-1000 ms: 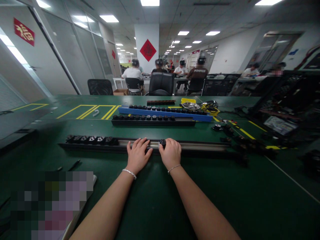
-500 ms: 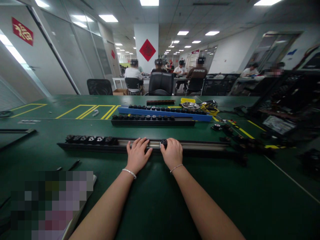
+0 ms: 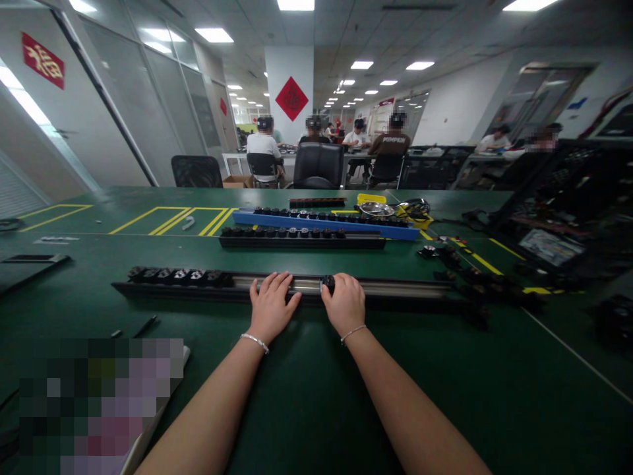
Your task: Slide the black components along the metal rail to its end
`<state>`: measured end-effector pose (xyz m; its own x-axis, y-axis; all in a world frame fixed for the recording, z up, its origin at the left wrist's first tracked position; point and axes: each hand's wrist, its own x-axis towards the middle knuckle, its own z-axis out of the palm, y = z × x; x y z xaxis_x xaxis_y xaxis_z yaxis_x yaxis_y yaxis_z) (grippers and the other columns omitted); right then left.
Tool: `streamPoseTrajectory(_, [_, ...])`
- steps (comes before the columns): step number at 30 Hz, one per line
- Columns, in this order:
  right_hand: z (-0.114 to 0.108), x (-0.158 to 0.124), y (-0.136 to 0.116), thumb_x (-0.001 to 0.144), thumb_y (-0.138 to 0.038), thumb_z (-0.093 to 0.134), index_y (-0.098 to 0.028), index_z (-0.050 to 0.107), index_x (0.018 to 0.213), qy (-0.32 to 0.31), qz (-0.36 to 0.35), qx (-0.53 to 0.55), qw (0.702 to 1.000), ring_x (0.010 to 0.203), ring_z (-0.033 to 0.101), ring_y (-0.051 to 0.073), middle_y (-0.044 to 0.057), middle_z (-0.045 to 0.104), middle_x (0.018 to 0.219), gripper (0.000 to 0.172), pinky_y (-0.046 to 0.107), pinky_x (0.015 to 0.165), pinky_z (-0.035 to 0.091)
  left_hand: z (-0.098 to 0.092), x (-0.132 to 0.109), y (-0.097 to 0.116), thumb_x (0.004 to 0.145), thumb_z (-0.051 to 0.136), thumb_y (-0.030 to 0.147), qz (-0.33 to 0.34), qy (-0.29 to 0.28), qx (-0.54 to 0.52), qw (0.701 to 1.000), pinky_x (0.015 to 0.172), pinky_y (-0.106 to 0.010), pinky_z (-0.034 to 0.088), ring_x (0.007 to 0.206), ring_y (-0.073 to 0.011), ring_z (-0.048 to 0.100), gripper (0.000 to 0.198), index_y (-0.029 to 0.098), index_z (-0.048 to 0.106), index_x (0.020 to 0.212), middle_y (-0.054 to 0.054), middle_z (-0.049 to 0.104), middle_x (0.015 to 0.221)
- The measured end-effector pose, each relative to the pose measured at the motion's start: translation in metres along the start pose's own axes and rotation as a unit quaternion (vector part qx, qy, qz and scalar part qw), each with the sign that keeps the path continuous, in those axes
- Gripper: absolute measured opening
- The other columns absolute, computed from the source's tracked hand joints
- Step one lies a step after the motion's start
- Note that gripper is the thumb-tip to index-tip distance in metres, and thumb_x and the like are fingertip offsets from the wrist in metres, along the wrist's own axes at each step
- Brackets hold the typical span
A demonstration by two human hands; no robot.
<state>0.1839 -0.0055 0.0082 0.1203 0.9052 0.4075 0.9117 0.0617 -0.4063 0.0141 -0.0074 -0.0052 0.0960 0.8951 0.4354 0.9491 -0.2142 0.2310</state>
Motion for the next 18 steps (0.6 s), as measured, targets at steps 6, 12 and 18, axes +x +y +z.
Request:
streamPoseTrajectory(6, [-0.003,0.000,0.007,0.087,-0.034,0.047,-0.012,0.062,0.107,0.002,0.001,-0.001,1.000,0.112,0.048,0.025,0.013,0.061,0.117,0.034,0.037,0.099,0.032,0.000,0.000,-0.001,0.089,0.043,0.045,0.003,0.004,0.000,1.000,0.110,-0.054,0.016,0.130,-0.0266,0.041,0.044,0.028,0.054,0.129,-0.005,0.053,0.137])
streamPoseTrajectory(12, [-0.006,0.000,0.012,0.087,-0.034,0.047,-0.012,0.062,0.106,0.004,-0.004,-0.009,1.000,0.112,0.049,0.026,0.013,0.062,0.116,0.033,0.037,0.099,0.033,0.000,0.000,-0.001,0.090,0.043,0.044,0.003,0.004,0.005,1.000,0.110,-0.054,0.017,0.129,-0.0271,0.042,0.045,0.027,0.054,0.129,-0.004,0.054,0.137])
streamPoseTrajectory(18, [-0.008,0.001,0.017,0.086,-0.034,0.048,-0.012,0.062,0.106,0.001,-0.007,0.000,1.000,0.111,0.049,0.026,0.012,0.062,0.116,0.033,0.037,0.097,0.035,0.000,0.000,-0.001,0.090,0.043,0.044,0.003,0.005,0.013,1.000,0.110,-0.054,0.018,0.129,-0.0269,0.042,0.045,0.027,0.054,0.130,-0.005,0.054,0.137])
